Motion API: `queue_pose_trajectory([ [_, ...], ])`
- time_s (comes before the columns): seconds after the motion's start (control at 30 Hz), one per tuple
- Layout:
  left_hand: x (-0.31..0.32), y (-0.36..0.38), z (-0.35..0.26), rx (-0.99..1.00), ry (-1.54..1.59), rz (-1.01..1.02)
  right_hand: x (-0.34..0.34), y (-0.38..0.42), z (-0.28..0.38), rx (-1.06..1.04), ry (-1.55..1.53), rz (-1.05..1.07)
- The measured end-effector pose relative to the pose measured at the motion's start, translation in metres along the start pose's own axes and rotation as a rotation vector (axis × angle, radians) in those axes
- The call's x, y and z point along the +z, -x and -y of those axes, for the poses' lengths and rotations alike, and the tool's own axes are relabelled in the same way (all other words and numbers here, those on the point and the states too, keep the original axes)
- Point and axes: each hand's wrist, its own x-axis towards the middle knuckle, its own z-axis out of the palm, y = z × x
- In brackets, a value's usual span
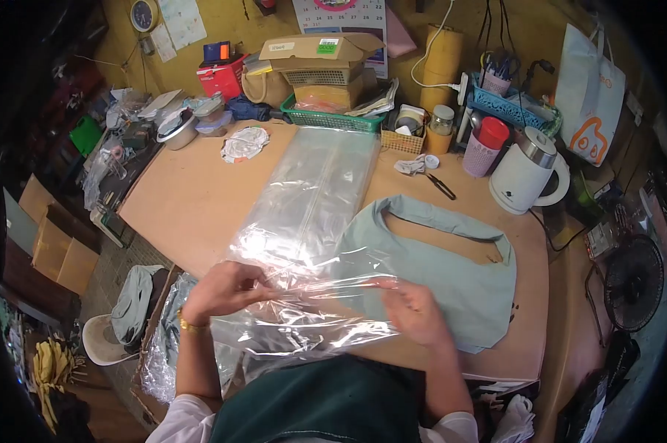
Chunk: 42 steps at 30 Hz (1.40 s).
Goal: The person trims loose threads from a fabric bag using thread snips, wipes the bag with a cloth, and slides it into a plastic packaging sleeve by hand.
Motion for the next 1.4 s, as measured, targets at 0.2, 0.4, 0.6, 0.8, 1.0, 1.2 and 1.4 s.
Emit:
queue_pose_trajectory([
  [0.2,0.054,-0.021,-0.03,0.311,0.213,-0.337,-0.005,0.005,0.03,-0.612,1.116,-0.701],
  [0.4,0.058,-0.017,-0.073,0.568,0.153,-0.14,0.054,-0.025,0.041,-0.498,0.686,0.039],
  [0.6,0.044,-0.007,-0.009,0.362,0.164,-0.21,0.032,-0.026,0.003,-0.238,0.525,-0.035],
  [0.8,0.051,-0.01,0.0,-0.055,0.795,-0.366,0.034,-0.025,0.003,-0.236,0.716,-0.277],
  [1.0,0.062,-0.021,0.005,0.15,0.971,-0.392,0.033,-0.024,0.008,-0.422,1.169,-0.341],
  [1.2,0.082,-0.027,-0.028,0.284,1.071,-0.329,0.075,-0.046,0.022,-0.577,0.878,-0.212],
  [1.4,0.08,-0.03,-0.01,0.184,1.278,-0.256,0.069,-0.063,-0.002,-0.508,0.586,-0.141],
])
